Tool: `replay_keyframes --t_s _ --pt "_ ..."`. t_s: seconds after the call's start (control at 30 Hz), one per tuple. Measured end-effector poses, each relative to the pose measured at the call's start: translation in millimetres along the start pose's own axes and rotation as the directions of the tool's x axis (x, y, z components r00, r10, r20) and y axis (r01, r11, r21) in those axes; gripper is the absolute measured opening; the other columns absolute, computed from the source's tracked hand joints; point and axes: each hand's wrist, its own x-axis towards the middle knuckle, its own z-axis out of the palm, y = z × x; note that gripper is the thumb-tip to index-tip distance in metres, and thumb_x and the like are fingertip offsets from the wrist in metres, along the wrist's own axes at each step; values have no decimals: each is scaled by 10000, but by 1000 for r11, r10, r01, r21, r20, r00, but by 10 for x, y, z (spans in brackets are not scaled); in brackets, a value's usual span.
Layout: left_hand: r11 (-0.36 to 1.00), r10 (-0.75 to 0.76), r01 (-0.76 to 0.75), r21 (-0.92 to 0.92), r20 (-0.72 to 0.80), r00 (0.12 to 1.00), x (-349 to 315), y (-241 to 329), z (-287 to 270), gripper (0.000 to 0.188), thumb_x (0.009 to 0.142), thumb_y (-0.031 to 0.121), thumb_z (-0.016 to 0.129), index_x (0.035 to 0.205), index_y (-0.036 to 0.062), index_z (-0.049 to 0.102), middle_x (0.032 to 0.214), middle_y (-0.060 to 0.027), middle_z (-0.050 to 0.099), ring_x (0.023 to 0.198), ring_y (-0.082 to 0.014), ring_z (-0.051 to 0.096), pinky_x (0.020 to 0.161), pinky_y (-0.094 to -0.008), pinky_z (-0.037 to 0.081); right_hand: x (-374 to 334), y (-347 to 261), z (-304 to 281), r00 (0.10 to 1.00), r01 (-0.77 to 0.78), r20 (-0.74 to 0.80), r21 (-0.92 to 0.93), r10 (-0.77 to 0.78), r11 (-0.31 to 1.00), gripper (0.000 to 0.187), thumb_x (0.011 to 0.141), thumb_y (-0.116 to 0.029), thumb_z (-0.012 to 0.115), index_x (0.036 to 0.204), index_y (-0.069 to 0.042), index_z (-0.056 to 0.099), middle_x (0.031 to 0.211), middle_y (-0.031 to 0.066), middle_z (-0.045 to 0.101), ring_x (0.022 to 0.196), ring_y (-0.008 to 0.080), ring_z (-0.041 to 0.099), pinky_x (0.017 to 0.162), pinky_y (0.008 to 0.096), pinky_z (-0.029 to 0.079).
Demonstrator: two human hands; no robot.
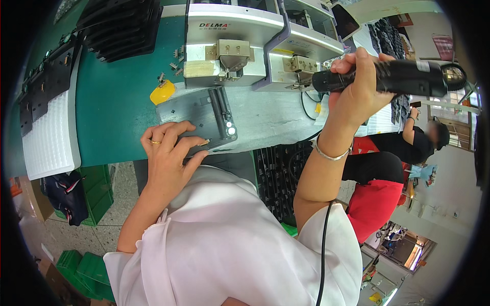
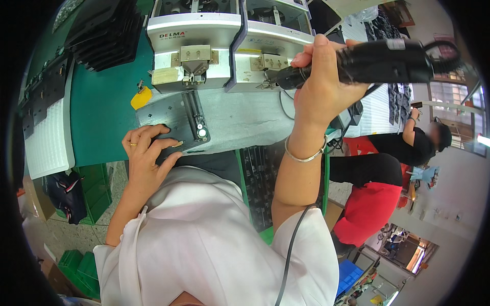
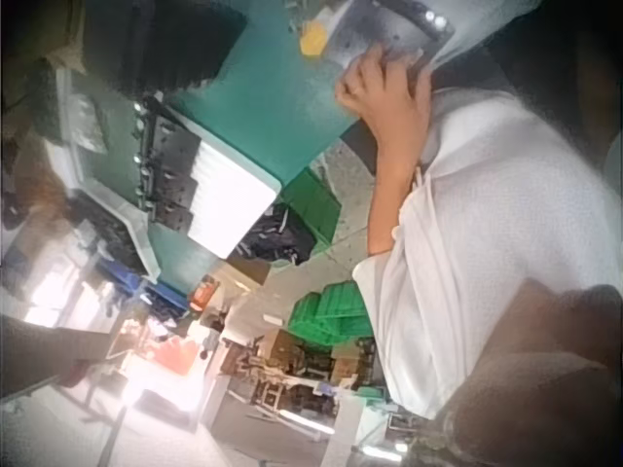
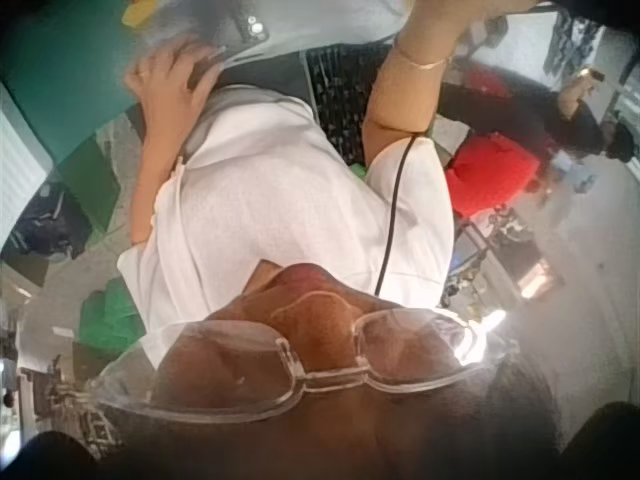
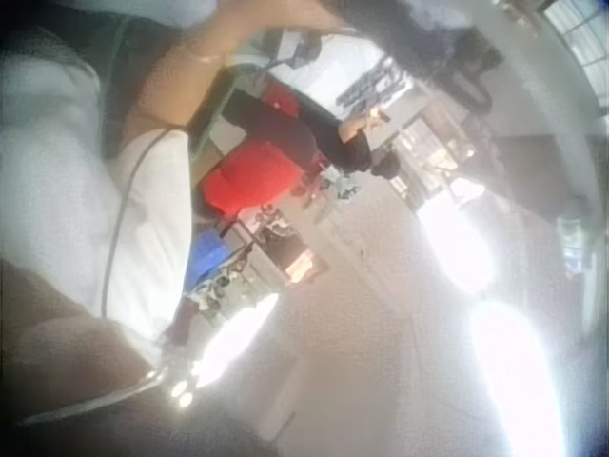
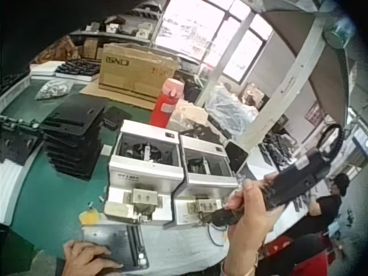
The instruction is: The person assembles plastic housings by fitting small components onto each housing, fastening them with an electric screwdriver, and placing the assembled units onto a tray.
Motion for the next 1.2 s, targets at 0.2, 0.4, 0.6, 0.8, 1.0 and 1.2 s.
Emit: replay_keyframes --t_s 0.2,0.4,0.6,0.8,1.0,1.2 --pt "999 -49 49 -13 -17 999 -3 -35 25 273 696 199 788 914 135 636 1149 -7 577 1104 -236 491 973 -429 268 -167 -126 74 990 -140 -19 70 141 988 364 848 29 631 1137 -17 414 666 103 586 466 162 546 482 313 498" --pt "996 -48 49 -69 7 999 2 -67 13 267 710 225 786 906 140 626 1152 1 583 1102 -241 496 977 -434 249 -902 -358 360 900 -412 307 374 308 831 380 872 -38 586 1190 -129 398 693 56 525 483 139 444 461 321 459" --pt "993 -71 72 -98 11 997 -40 -88 50 269 689 201 793 899 145 635 1164 31 569 1111 -223 488 966 -436 255 -1366 -230 558 864 -400 442 307 243 863 456 869 -65 668 1156 -146 323 675 62 565 492 164 502 491 347 498" --pt "988 -78 80 -136 20 997 -42 -91 24 270 667 160 790 893 145 643 1170 39 562 1118 -217 480 966 -440 263 -1457 -155 605 856 -366 469 259 215 894 466 872 -60 666 1149 -141 299 681 66 576 485 161 521 516 336 513" --pt "987 -87 87 -138 5 996 -38 -96 22 263 661 163 792 876 144 642 1166 36 562 1119 -209 483 966 -440 269 -1492 -108 622 852 -315 498 241 162 918 475 873 -46 658 1166 -132 294 686 69 577 496 160 535 520 327 520" --pt "988 -90 89 -129 -1 996 -51 -89 27 272 666 170 791 888 145 635 1157 33 563 1116 -205 486 964 -436 275 -1483 -159 685 830 -303 530 164 175 939 531 874 -48 664 1215 -128 265 716 78 580 524 167 559 527 327 521"
